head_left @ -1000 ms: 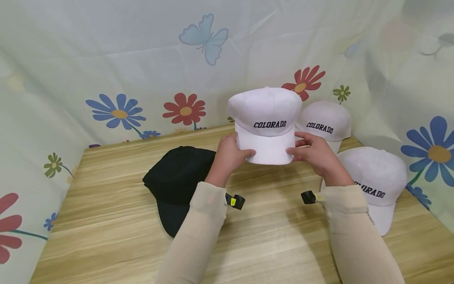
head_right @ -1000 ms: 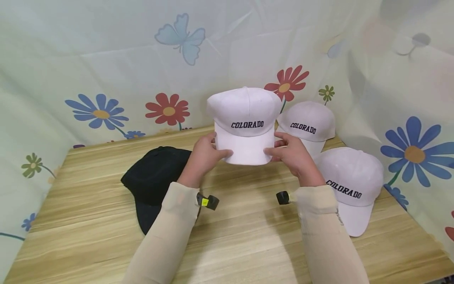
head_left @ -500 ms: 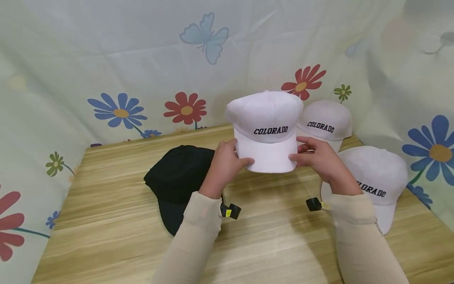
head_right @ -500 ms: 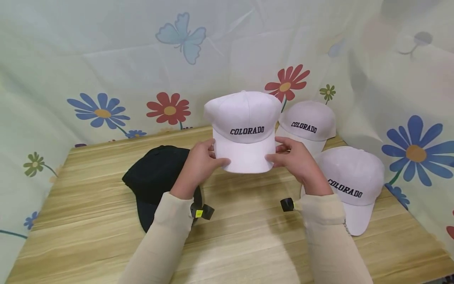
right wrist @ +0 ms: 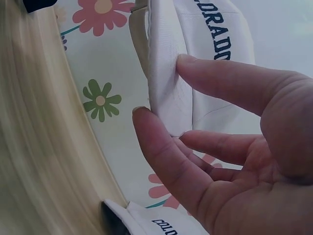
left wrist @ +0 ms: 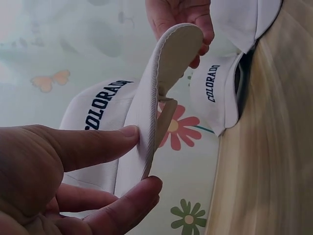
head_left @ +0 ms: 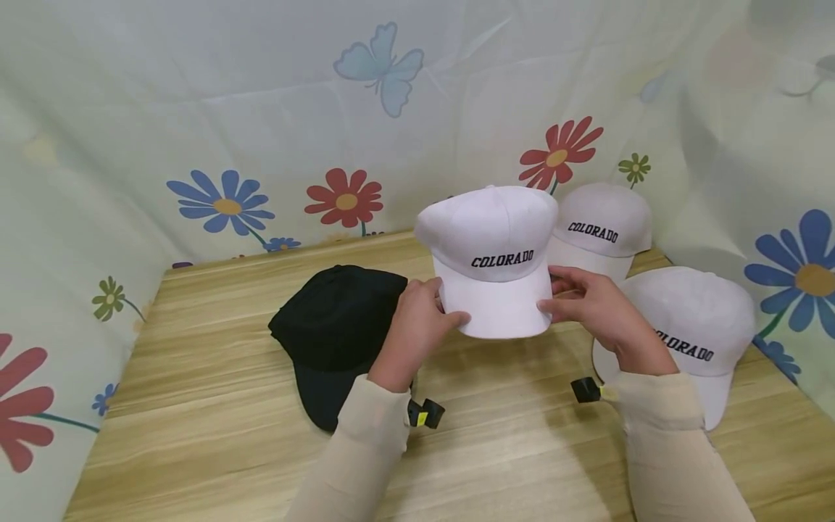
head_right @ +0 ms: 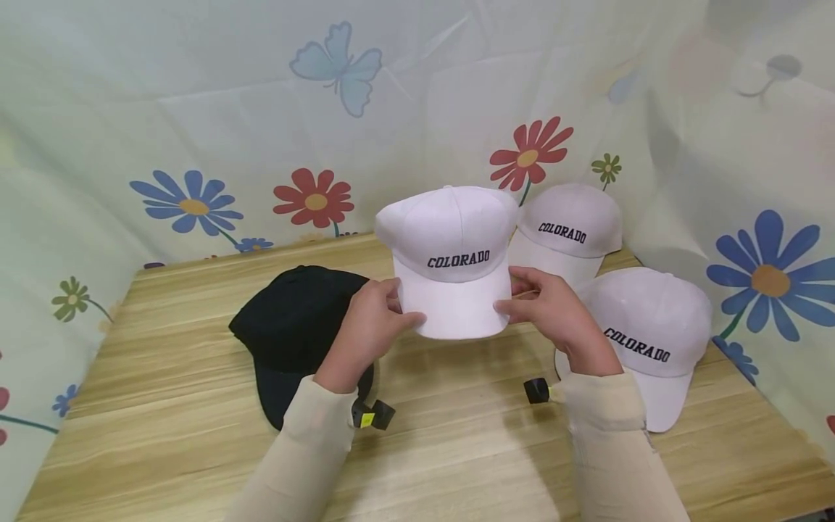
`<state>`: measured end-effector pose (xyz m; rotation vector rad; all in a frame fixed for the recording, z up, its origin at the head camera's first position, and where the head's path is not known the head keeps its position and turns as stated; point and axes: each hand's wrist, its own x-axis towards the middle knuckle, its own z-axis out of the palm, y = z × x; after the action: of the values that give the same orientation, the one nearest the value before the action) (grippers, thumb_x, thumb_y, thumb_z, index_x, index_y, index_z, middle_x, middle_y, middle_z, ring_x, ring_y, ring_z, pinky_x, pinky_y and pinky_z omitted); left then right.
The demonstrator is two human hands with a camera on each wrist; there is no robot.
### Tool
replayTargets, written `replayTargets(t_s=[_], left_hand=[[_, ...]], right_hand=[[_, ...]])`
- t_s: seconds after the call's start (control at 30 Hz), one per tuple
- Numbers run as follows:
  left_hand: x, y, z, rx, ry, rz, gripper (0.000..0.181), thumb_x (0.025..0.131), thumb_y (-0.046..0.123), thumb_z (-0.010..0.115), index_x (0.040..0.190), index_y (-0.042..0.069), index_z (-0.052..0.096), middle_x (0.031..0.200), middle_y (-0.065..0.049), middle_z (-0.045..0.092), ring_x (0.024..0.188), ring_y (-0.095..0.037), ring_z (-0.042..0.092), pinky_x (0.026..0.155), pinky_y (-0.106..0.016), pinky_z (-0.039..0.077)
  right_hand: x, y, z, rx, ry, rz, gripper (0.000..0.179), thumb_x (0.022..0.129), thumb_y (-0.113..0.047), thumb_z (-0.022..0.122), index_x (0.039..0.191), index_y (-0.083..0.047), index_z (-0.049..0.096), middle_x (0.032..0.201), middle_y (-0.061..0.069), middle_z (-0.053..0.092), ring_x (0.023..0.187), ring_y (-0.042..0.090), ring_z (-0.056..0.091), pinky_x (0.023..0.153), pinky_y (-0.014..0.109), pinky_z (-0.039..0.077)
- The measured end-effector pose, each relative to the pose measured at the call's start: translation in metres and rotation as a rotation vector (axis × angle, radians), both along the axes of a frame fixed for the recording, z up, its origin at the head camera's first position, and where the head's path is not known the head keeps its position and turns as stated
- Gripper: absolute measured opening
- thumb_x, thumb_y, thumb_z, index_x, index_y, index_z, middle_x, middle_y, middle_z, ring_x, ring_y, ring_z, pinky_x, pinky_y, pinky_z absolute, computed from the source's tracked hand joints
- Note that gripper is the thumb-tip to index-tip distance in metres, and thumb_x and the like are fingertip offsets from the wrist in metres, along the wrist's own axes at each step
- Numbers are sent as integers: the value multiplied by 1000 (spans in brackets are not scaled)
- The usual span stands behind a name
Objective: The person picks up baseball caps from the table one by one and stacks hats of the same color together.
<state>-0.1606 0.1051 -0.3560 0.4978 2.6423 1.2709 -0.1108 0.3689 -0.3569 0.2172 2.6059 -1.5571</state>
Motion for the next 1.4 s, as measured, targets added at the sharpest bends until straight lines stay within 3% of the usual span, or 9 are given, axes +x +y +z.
replayTargets(t_s=[0.47, 0.6, 0.77, 0.97, 1.17, 1.4], left_hand=[[18, 0, -12, 3, -31, 44, 42, 79, 27, 81, 112, 6, 65, 99, -7, 55, 91, -17, 50, 68, -24, 47], [20, 0, -19, -33, 20, 26, 39, 79, 26, 81, 106, 4, 66, 96, -9, 58, 93, -19, 50, 72, -27, 46], [21, -2, -28, -76, 79, 5, 30, 79, 26, 80, 91, 4, 66, 79, -6, 58, 92, -20, 52, 77, -31, 45], [23, -4, -39, -94, 86, -8, 25, 79, 25, 79, 85, 4, 66, 70, -2, 55, 90, -21, 54, 77, -32, 47], [27, -5, -49, -112, 98, -20, 23, 79, 23, 78, 79, 4, 65, 78, -6, 59, 91, -22, 55, 79, -34, 48], [33, -8, -53, -141, 88, -28, 26, 80, 24, 76, 73, 6, 59, 72, -5, 53, 82, -21, 51, 71, -32, 45]], right_hand=[[10, 3, -11, -14, -25, 39, 74, 87, -22, 73, 149, -4, 35, 124, 23, 48, 91, 8, 61, 79, 29, 57], [12, 4, -16, -9, -36, 45, 75, 87, -20, 73, 149, -2, 35, 123, 23, 48, 92, 10, 61, 78, 29, 57], [13, 2, -24, -12, -41, 66, 76, 87, -17, 73, 148, 4, 33, 123, 27, 50, 92, 12, 61, 77, 29, 57], [14, -2, -30, -24, -28, 69, 74, 86, -10, 72, 145, 9, 33, 120, 29, 50, 90, 14, 61, 75, 29, 57], [16, -5, -38, -37, -19, 90, 73, 85, -6, 71, 143, 13, 32, 117, 32, 50, 88, 18, 63, 74, 32, 58], [18, -7, -43, -25, -73, 86, 74, 85, -11, 72, 144, 10, 33, 120, 30, 50, 94, 23, 62, 76, 31, 58]])
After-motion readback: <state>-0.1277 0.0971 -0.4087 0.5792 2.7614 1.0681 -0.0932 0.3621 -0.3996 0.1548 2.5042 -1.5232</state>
